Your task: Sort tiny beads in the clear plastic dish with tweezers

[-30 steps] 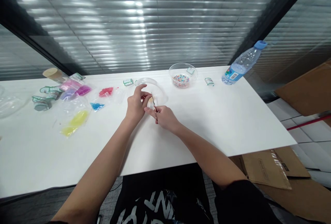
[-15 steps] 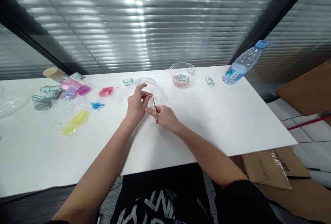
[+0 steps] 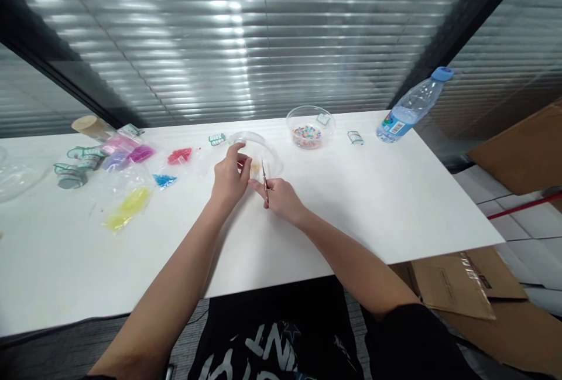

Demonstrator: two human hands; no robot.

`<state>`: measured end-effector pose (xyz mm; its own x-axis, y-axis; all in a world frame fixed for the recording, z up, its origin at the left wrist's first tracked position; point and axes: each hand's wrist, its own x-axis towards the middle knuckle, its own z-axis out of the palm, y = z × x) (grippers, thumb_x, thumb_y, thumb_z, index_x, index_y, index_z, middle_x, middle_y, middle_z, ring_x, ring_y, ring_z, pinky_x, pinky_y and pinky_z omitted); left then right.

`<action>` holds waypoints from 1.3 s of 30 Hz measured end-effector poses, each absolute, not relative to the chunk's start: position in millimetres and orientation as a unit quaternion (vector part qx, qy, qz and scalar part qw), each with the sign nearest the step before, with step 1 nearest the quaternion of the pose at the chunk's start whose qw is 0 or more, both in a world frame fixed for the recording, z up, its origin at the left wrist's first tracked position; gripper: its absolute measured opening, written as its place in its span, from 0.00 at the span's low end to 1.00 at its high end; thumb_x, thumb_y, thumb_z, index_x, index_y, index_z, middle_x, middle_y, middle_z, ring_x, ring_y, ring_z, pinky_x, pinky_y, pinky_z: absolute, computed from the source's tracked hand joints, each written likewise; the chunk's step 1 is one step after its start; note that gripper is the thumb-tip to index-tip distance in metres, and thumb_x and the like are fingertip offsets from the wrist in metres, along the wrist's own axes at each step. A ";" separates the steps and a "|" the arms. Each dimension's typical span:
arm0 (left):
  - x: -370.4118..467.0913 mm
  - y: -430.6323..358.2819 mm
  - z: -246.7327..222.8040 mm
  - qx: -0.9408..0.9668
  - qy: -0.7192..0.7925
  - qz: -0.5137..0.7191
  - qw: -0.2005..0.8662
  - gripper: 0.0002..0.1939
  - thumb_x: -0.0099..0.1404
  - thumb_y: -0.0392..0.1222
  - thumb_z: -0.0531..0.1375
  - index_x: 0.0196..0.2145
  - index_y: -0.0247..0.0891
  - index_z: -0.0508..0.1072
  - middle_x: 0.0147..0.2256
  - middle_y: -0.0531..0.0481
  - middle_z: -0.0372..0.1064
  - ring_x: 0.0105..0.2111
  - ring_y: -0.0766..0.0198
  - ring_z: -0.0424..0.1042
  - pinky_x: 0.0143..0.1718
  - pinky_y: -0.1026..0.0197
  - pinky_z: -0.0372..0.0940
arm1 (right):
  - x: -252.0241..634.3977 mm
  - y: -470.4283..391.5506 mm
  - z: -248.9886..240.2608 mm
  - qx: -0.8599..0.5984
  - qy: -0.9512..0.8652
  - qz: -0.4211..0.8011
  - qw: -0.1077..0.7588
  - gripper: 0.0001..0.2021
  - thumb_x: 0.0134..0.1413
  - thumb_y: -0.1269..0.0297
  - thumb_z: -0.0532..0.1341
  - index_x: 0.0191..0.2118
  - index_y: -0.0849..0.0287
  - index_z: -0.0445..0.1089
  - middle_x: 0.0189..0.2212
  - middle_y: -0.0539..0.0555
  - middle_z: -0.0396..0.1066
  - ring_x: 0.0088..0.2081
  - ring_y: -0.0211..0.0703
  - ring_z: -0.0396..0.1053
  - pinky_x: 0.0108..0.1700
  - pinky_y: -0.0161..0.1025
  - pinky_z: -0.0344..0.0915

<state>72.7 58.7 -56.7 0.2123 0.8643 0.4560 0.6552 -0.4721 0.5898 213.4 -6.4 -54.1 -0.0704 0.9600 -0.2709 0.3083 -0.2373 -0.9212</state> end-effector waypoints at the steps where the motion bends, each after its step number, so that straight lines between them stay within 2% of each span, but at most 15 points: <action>1: 72.4 58.5 -56.6 0.772 0.500 0.372 0.127 0.16 0.67 0.35 0.53 0.52 0.36 0.63 0.34 0.47 0.74 0.34 0.61 0.73 0.39 0.57 0.67 | 213.4 -6.4 -54.1 -0.601 -0.526 0.508 0.320 0.28 0.53 0.38 0.59 0.20 0.57 0.55 0.15 0.47 0.61 0.18 0.33 0.54 0.22 0.34 0.52; 4: 72.2 58.4 -55.9 0.785 0.509 0.335 0.111 0.14 0.69 0.36 0.51 0.50 0.35 0.66 0.34 0.45 0.72 0.35 0.58 0.72 0.39 0.56 0.67 | 213.2 -6.7 -53.1 -0.603 -0.524 0.511 0.317 0.28 0.53 0.38 0.59 0.20 0.57 0.55 0.15 0.47 0.61 0.18 0.34 0.54 0.21 0.34 0.51; 10: 73.5 58.5 -54.5 0.829 0.507 0.226 0.070 0.15 0.65 0.28 0.49 0.45 0.32 0.71 0.44 0.38 0.70 0.42 0.55 0.70 0.43 0.55 0.67 | 213.6 -7.6 -52.1 -0.598 -0.522 0.516 0.321 0.27 0.53 0.39 0.59 0.20 0.57 0.54 0.16 0.47 0.61 0.18 0.33 0.54 0.21 0.34 0.51; 14: 74.5 57.3 -53.9 0.853 0.499 0.147 0.031 0.13 0.67 0.31 0.50 0.44 0.32 0.73 0.48 0.37 0.67 0.46 0.51 0.66 0.45 0.53 0.66 | 214.2 -7.8 -52.5 -0.600 -0.517 0.519 0.319 0.27 0.53 0.39 0.60 0.20 0.57 0.54 0.16 0.47 0.61 0.18 0.33 0.54 0.21 0.33 0.50; 20: 74.7 56.6 -52.6 0.859 0.500 0.110 0.020 0.13 0.69 0.35 0.50 0.41 0.34 0.75 0.47 0.39 0.66 0.44 0.52 0.65 0.43 0.53 0.65 | 213.8 -8.1 -50.9 -0.597 -0.521 0.520 0.318 0.27 0.53 0.39 0.60 0.20 0.56 0.55 0.16 0.47 0.61 0.17 0.33 0.53 0.20 0.34 0.50; 25: 74.9 59.7 -58.4 0.856 0.496 0.145 0.025 0.11 0.67 0.33 0.52 0.40 0.34 0.74 0.45 0.38 0.68 0.43 0.51 0.66 0.42 0.52 0.66 | 214.0 -7.6 -51.4 -0.598 -0.521 0.519 0.317 0.27 0.52 0.39 0.60 0.20 0.56 0.55 0.16 0.47 0.61 0.18 0.33 0.54 0.21 0.34 0.51; 28: 73.7 61.9 -62.6 0.850 0.479 0.212 0.047 0.12 0.67 0.31 0.51 0.42 0.35 0.72 0.44 0.39 0.69 0.43 0.53 0.67 0.44 0.51 0.66 | 213.6 -7.4 -51.8 -0.597 -0.519 0.522 0.319 0.27 0.52 0.39 0.60 0.20 0.56 0.55 0.16 0.47 0.61 0.18 0.33 0.54 0.21 0.34 0.51; 34: 70.9 65.5 -62.0 0.805 0.451 0.360 0.135 0.11 0.68 0.32 0.49 0.44 0.37 0.69 0.43 0.43 0.69 0.43 0.58 0.69 0.45 0.55 0.66 | 212.5 -8.2 -51.2 -0.595 -0.515 0.523 0.327 0.28 0.52 0.37 0.59 0.20 0.56 0.54 0.16 0.46 0.59 0.17 0.33 0.52 0.21 0.35 0.50; 39: 70.0 69.3 -61.0 0.784 0.453 0.396 0.152 0.10 0.68 0.32 0.50 0.42 0.36 0.69 0.41 0.44 0.70 0.42 0.60 0.70 0.44 0.58 0.66 | 212.6 -9.3 -49.7 -0.591 -0.528 0.522 0.316 0.28 0.51 0.39 0.61 0.18 0.56 0.52 0.14 0.45 0.56 0.17 0.33 0.53 0.21 0.35 0.49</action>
